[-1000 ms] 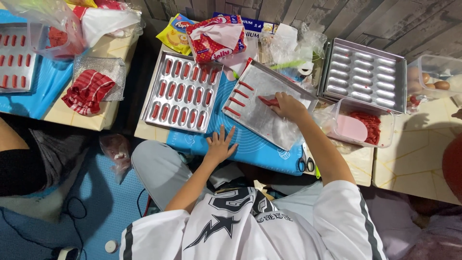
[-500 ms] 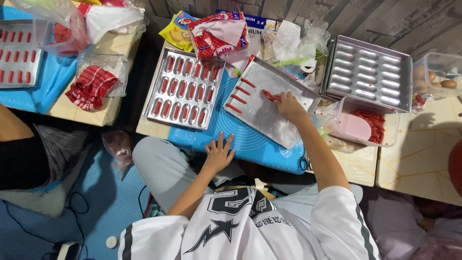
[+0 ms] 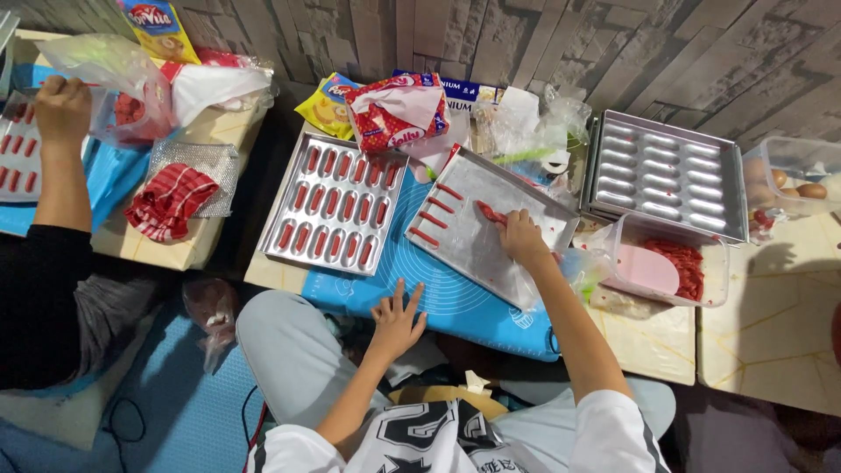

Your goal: The person is using a piping bag to create long strips of red dough on a baking tray and cutting them to size with a small scraper.

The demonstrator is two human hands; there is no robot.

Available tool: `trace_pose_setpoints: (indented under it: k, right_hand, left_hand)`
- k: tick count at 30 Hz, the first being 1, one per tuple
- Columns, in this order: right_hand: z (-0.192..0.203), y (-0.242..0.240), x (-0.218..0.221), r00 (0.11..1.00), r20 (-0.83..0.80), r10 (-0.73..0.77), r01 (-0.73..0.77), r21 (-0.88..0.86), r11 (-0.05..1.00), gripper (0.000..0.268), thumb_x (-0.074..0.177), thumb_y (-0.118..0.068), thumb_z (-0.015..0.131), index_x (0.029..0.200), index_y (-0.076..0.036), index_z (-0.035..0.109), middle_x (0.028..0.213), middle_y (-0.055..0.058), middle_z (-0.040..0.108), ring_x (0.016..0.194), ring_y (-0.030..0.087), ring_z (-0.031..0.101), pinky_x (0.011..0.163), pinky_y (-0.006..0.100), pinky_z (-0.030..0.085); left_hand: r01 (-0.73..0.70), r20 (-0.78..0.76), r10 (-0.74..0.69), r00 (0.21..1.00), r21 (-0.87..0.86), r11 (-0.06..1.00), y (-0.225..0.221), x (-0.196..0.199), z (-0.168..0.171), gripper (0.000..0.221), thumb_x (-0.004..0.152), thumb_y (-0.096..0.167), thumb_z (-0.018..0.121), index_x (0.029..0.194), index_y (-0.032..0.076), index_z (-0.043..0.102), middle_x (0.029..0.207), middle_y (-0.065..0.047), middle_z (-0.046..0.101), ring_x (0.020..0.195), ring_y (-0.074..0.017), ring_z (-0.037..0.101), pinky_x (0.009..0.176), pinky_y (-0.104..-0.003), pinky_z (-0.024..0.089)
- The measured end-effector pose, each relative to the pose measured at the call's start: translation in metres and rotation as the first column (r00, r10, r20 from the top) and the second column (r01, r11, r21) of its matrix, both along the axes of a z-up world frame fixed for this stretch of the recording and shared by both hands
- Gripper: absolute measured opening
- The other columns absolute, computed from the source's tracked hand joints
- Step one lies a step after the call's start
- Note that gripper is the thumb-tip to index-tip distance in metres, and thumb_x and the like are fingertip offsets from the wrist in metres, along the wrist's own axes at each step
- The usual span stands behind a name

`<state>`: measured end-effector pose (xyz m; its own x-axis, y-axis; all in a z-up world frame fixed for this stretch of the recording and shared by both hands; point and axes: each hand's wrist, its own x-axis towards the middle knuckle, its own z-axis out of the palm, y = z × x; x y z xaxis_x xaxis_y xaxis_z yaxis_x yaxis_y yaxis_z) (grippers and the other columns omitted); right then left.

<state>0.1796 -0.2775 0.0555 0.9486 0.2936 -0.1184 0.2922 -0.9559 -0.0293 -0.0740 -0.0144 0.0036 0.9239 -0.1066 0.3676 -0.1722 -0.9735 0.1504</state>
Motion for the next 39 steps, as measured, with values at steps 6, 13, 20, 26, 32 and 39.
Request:
trace_pose_setpoints:
  k: [6,13,20,26,32,39]
  right_hand:
    - [0.01,-0.001,-0.013,0.999,0.001,0.038,-0.038,0.057,0.998,0.045,0.099,-0.047,0.044,0.12,-0.008,0.051,0.104,0.01,0.051,0.106,0.032,0.064,0.094,0.05,0.053]
    - [0.019,0.003,-0.021,1.0,0.002,-0.007,0.006,0.165,0.986,0.041,0.098,-0.038,0.044,0.12,-0.005,0.056,0.103,0.012,0.056,0.104,0.033,0.064,0.095,0.05,0.05]
    - [0.006,0.002,-0.015,0.998,0.061,0.014,-0.024,0.157,0.987,0.037,0.095,-0.031,0.043,0.114,-0.003,0.057,0.098,0.015,0.058,0.098,0.035,0.066,0.091,0.051,0.051]
    - [0.012,0.002,-0.015,1.0,0.017,-0.003,0.001,0.152,0.988,0.033,0.097,-0.03,0.041,0.111,-0.005,0.058,0.096,0.014,0.059,0.097,0.034,0.066,0.092,0.051,0.051]
    - [0.006,0.0,-0.008,0.999,-0.011,-0.031,0.032,0.164,0.986,0.033,0.098,-0.031,0.042,0.11,-0.007,0.061,0.096,0.012,0.06,0.098,0.031,0.067,0.093,0.05,0.05]
    - [0.016,0.002,-0.012,0.991,-0.096,-0.089,0.11,0.233,0.966,0.036,0.102,-0.034,0.039,0.111,-0.009,0.064,0.098,0.011,0.063,0.103,0.031,0.066,0.097,0.049,0.047]
  left_hand:
    - [-0.002,-0.023,0.003,1.0,0.015,1.0,0.001,-0.002,0.013,0.06,0.103,0.047,0.038,0.159,0.026,0.032,0.142,-0.022,0.037,0.091,-0.0258,0.038,0.069,-0.039,0.029]
    - [0.018,-0.022,-0.016,1.0,0.056,0.998,0.002,-0.001,0.024,0.059,0.104,0.045,0.039,0.159,0.026,0.031,0.141,-0.022,0.037,0.091,-0.0225,0.039,0.067,-0.033,0.035]
    - [-0.015,0.009,0.014,1.0,0.106,0.994,0.001,-0.002,0.012,0.061,0.104,0.047,0.037,0.16,0.026,0.03,0.141,-0.021,0.039,0.092,-0.0247,0.041,0.065,-0.034,0.034]
    - [0.104,-0.226,-0.067,0.972,0.159,0.982,0.013,0.008,-0.01,0.068,0.102,0.05,0.042,0.162,0.025,0.022,0.143,-0.026,0.037,0.099,-0.0335,0.046,0.07,-0.042,0.036]
    - [0.284,-0.79,-0.11,0.603,0.083,0.955,0.019,0.057,0.028,0.077,0.099,0.045,0.049,0.163,0.027,0.011,0.156,-0.024,0.02,0.135,-0.0487,0.036,0.1,-0.062,0.036]
    - [0.454,-0.79,-0.103,0.604,0.235,0.86,0.011,0.133,-0.005,0.064,0.1,0.042,0.047,0.158,0.032,0.023,0.153,-0.017,0.037,0.141,-0.0438,0.036,0.105,-0.069,0.032]
